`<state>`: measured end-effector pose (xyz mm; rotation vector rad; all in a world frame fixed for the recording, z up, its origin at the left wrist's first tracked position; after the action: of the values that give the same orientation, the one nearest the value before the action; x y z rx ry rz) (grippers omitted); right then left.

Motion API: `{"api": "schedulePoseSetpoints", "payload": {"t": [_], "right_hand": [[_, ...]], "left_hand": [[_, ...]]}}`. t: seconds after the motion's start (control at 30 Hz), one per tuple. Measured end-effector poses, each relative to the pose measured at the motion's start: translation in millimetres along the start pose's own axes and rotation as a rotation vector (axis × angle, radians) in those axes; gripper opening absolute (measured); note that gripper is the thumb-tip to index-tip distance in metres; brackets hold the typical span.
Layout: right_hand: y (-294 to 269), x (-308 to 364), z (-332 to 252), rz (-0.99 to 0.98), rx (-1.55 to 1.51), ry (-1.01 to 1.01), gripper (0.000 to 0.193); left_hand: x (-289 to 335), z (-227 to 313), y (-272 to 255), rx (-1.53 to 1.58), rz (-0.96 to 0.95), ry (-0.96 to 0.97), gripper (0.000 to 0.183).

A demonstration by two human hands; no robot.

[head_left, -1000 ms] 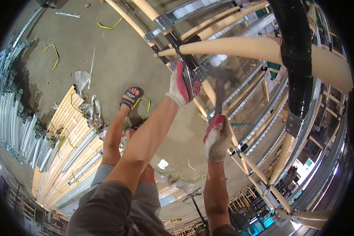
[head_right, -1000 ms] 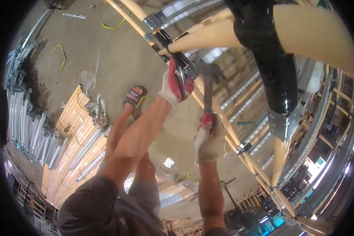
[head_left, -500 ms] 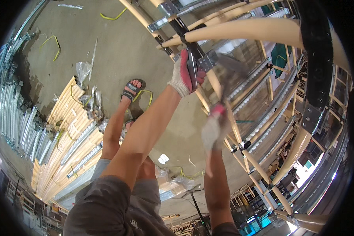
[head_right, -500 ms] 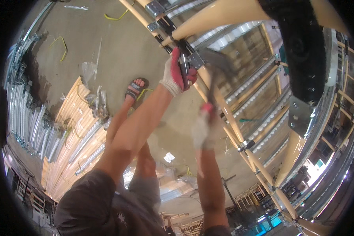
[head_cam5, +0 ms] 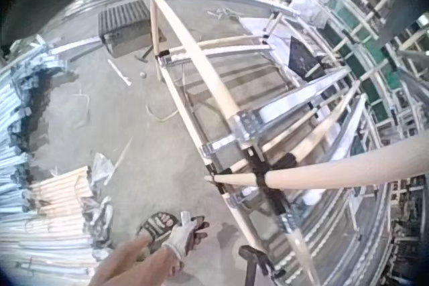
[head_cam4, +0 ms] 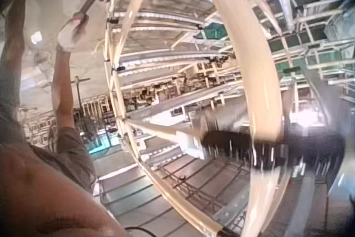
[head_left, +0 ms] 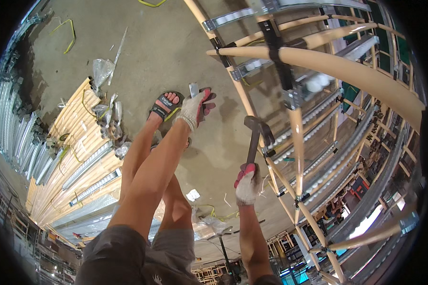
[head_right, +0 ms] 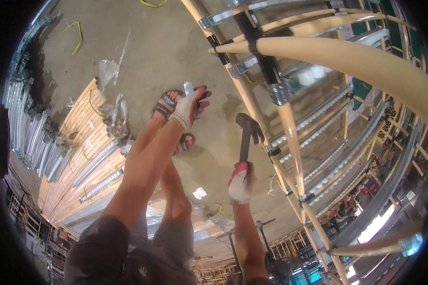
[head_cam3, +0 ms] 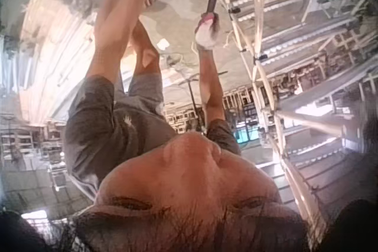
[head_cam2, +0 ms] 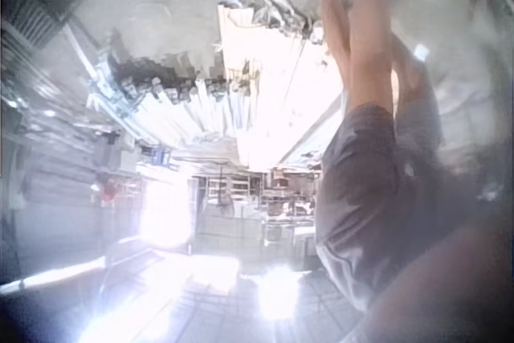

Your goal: The person assembles a large metal and wood roller rack by positioning metal brackets over the wooden frame and securing them using a hammer.

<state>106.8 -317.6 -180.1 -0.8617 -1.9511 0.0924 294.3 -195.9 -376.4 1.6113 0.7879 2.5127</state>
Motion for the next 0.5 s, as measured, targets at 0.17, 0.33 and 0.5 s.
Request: {"api": "schedulePoseSetpoints", "payload": {"t": [0.17, 0.33, 0.5], "right_hand": [[42.9, -108.8, 8.0, 0.071, -0.046, 0.145, 0.044], [80.0, -204.6, -6.2, 0.025, 0.013, 0.159, 0.05], [101.8, -210.9, -11.8, 0.035, -0.003, 0.199, 0.047]], "left_hand": [[-49.2, -38.9, -17.5, 0.037, 0.053, -0.079, 0.042], [-92.2, -42.2, 14.8, 0.03, -0.077, -0.039, 0.04], [-113.1, -27.4, 44.2, 0.03, -0.056, -0.022, 0.04]]}}
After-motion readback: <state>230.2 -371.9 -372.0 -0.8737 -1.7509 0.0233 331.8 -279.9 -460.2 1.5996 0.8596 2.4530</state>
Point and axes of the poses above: each hand's wrist, its own x-axis away from the middle knuckle, its own y-axis out of the palm, z = x × y, the point moved 2 cm from there along -x, towards the middle knuckle, and after that the axes turned 5 degrees about y, right-handed, at the moved point
